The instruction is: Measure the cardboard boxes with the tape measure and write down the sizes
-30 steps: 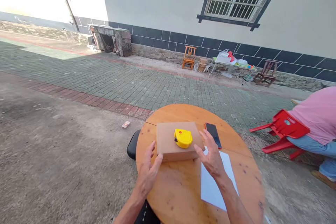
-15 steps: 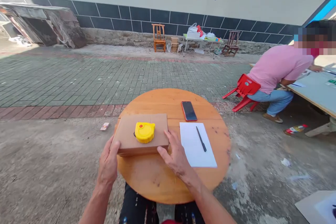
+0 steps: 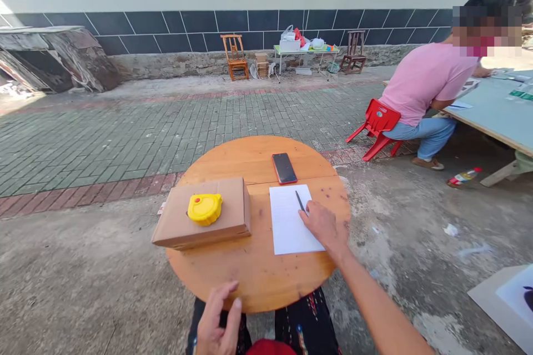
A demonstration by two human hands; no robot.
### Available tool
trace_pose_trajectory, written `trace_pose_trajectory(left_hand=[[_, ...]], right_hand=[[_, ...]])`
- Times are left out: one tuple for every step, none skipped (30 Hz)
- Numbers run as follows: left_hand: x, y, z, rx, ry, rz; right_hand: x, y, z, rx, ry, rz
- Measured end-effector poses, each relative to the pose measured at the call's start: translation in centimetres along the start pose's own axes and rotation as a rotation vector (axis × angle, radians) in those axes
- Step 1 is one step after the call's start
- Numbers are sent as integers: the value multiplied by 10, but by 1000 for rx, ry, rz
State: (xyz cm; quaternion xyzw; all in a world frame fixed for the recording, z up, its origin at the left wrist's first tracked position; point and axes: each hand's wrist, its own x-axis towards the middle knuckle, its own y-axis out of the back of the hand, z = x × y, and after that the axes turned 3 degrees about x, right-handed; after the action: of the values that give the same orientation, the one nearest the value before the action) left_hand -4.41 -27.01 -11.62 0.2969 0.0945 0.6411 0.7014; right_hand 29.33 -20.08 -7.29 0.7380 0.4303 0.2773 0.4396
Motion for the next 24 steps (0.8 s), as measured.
trace_pose_trajectory(left_hand=[[-3, -10, 7, 13, -78, -59], [-5, -19, 14, 25, -144, -110], [-5, -27, 21, 38, -199, -155], [-4, -33, 28, 50, -243, -189], [-3, -39, 35, 63, -277, -216], [-1, -44, 41, 76, -303, -237], [1, -50, 47, 90, -324, -255], [5, -56, 53, 105, -343, -270], [9, -62, 58, 122, -362, -286], [14, -69, 63, 143, -384, -301], [20, -77, 68, 169, -408, -321], [26, -85, 72, 201, -431, -341], [33, -93, 76, 238, -452, -365], [39, -101, 80, 279, -469, -389], [44, -108, 84, 320, -482, -413], [47, -114, 87, 358, -492, -437], [50, -120, 89, 390, -499, -456], [51, -124, 91, 416, -503, -469], [51, -128, 92, 435, -507, -479], [50, -131, 92, 447, -510, -481], [49, -132, 92, 455, -510, -473], [48, -134, 92, 461, -511, -463], [46, -134, 92, 464, -512, -452], [46, -135, 91, 465, -512, -443]], right_hand=[[0, -1, -1, 4, -8, 3], [-1, 0, 0, 14, -18, 7], [-3, 3, 2, 28, -28, 12], [-7, 8, 7, 37, -34, 17], [-11, 14, 14, 70, -31, 18], [-17, 21, 21, 147, -23, 15], [-24, 27, 29, 273, -13, 1], [-32, 34, 37, 438, -8, -17], [-41, 39, 44, 625, -14, -41], [-49, 43, 50, 810, -30, -71], [-58, 47, 54, 965, -49, -103], [-66, 49, 58, 1071, -60, -130], [-74, 50, 61, 1142, -57, -150], [-80, 51, 64, 1185, -43, -149], [-85, 50, 66, 1198, -22, -123], [-89, 49, 68, 1182, -9, -66], [-92, 48, 69, 1141, -8, 10], [-94, 46, 71, 1087, -16, 87], [-96, 44, 72, 1034, -23, 156], [-97, 42, 73, 995, -28, 207], [-98, 41, 73, 977, -28, 232], [-98, 40, 73, 980, -25, 243], [-98, 39, 73, 998, -26, 246], [-97, 38, 73, 1021, -34, 247]])
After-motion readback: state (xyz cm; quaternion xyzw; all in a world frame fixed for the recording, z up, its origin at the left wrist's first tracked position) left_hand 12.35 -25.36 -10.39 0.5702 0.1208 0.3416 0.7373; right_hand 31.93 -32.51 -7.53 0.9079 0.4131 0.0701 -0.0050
